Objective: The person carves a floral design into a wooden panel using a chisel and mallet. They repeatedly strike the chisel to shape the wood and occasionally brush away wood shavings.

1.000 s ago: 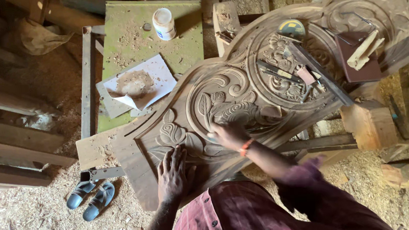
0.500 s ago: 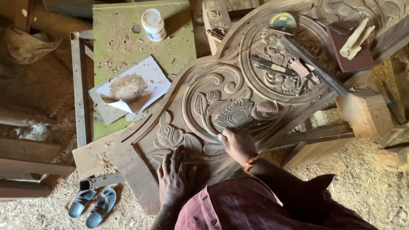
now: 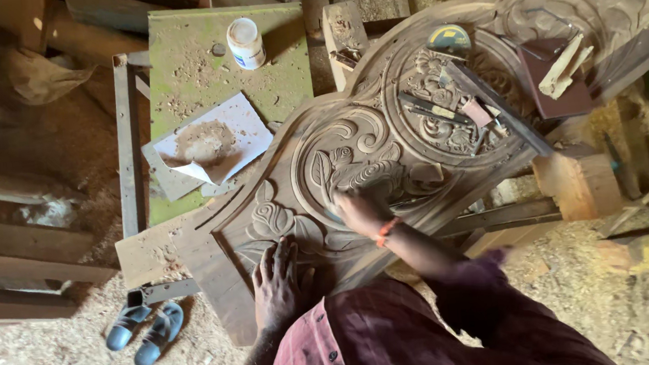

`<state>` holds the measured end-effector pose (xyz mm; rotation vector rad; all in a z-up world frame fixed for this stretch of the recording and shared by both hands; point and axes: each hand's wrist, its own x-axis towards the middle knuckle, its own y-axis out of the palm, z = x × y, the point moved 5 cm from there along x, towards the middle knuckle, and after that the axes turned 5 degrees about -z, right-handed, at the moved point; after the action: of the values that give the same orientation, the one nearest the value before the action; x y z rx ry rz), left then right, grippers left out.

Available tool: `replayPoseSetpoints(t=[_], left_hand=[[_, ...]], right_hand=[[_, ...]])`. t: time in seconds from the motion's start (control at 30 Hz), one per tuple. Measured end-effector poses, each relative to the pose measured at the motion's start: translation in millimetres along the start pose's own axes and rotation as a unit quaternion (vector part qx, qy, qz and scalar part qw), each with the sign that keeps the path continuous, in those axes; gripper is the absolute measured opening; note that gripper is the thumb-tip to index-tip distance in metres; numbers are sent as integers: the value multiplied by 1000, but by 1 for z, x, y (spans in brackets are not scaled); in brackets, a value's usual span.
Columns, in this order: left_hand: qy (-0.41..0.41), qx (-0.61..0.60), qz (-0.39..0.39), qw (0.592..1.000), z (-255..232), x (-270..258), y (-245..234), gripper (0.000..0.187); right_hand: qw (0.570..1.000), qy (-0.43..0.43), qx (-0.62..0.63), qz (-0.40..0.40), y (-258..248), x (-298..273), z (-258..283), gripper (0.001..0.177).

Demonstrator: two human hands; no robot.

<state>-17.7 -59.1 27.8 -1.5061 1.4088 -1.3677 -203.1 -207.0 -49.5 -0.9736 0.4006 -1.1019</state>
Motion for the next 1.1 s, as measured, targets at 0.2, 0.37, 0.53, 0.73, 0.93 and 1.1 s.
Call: replayPoseSetpoints(t=[0.2,0.37,0.53,0.73,0.93,1.1], left_hand=[[-6,-10,-7,1000,5,-3,4,64],[-13,0,3,1000,3,0,0,64],[-33,19,48,998,3,-3,0,66],[-44,-9,15,999,2,3,-5,58],[-58,-65,-47,995,-27,27,-3,22],[29,-237,3,971,-112,84,61,25]], right_hand=[[996,41,-67,50,-64,-39,-17,16],[990,87,-45,-102,-113,-54,-13,13],[975,168,17,-146,-122,-90,-36,16],[907,362,100,-192,-144,-137,-123,15],[856,400,250,-211,-144,-125,-234,28],[875,333,326,-128,-122,-94,-268,50]])
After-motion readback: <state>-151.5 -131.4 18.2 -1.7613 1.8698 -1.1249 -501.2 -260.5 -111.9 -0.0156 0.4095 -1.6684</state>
